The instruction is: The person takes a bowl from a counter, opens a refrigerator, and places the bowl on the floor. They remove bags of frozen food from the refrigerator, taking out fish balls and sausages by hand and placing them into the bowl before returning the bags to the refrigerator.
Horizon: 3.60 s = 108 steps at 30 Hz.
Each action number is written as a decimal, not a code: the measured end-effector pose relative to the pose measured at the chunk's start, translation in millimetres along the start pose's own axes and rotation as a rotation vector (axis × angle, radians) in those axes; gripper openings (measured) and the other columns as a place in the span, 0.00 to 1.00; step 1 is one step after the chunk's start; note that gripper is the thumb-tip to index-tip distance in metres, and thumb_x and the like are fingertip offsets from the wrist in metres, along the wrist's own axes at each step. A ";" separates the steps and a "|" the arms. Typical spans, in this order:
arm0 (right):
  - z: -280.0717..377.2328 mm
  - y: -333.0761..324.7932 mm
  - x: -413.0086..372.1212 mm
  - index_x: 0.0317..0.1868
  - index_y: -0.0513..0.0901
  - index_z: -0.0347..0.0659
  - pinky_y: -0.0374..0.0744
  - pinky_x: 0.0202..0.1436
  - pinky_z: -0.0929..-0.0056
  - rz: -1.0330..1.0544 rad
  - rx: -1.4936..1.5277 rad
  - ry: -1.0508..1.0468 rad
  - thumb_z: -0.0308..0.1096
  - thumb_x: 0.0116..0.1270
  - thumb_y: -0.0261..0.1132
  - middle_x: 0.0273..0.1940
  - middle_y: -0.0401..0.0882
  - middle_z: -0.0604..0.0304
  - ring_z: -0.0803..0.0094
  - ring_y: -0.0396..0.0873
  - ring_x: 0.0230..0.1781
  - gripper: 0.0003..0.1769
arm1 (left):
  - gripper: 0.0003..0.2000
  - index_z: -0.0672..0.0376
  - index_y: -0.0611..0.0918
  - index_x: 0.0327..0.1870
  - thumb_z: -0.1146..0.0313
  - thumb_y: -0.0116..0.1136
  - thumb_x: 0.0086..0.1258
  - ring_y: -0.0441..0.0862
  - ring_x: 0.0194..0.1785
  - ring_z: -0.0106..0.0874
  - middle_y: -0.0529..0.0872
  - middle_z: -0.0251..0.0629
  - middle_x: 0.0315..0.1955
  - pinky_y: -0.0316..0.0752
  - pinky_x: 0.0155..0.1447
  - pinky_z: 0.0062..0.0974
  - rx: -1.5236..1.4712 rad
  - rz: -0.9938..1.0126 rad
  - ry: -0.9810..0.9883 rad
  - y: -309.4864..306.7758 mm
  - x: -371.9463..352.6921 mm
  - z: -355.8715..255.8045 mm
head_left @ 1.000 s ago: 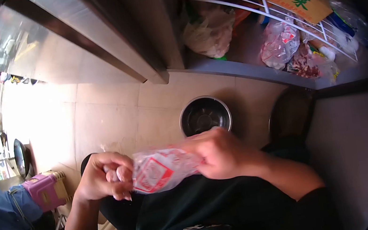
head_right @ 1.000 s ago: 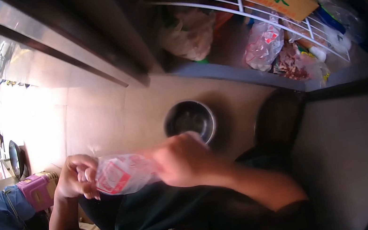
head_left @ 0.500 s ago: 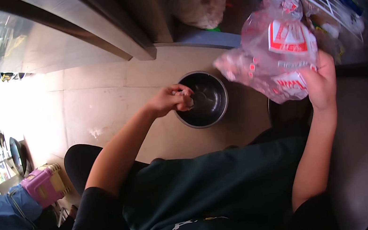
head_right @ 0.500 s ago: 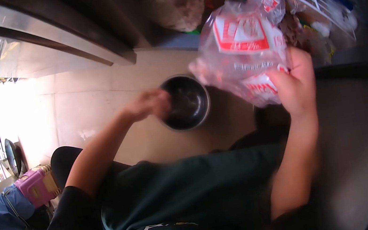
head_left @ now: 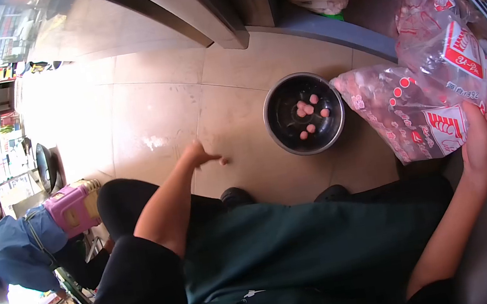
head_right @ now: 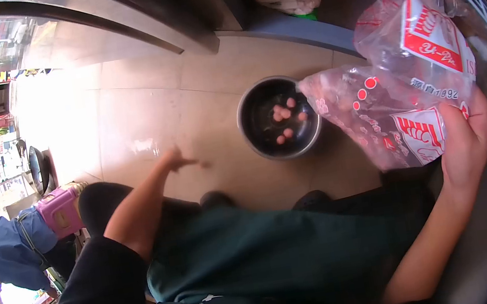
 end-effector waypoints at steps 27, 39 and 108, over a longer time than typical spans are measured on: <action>10.8 45.6 32.7 0.49 0.80 0.29 0.78 0.44 0.76 -0.101 -0.060 -0.028 0.21 0.61 0.56 0.41 0.84 0.56 0.77 0.82 0.37 0.15 | 0.23 0.63 0.78 0.30 0.54 0.39 0.79 0.82 0.35 0.51 0.84 0.51 0.25 0.75 0.43 0.43 -0.458 -0.507 0.648 -19.3 -110.9 -244.4; 9.6 40.3 34.6 0.55 0.77 0.30 0.80 0.46 0.76 -0.001 -0.141 -0.003 0.23 0.66 0.56 0.46 0.83 0.54 0.74 0.83 0.41 0.17 | 0.18 0.56 0.71 0.51 0.67 0.61 0.60 0.81 0.46 0.51 0.80 0.51 0.43 0.77 0.48 0.46 0.019 -0.678 0.839 7.7 -62.9 -262.8; 59.1 206.5 40.7 0.28 0.70 0.35 0.67 0.32 0.84 0.265 0.298 -0.567 0.12 0.49 0.54 0.24 0.66 0.68 0.86 0.65 0.28 0.09 | 0.06 0.68 0.80 0.36 0.81 0.57 0.58 0.72 0.28 0.18 0.79 0.33 0.22 0.70 0.33 0.19 -0.319 -0.305 1.195 -221.0 -319.3 -241.4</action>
Point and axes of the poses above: each hand's wrist, its own x-axis towards the middle knuckle, its own y-axis out of the palm, z = x × y, the point moved 3 cm from there along x, towards the middle knuckle
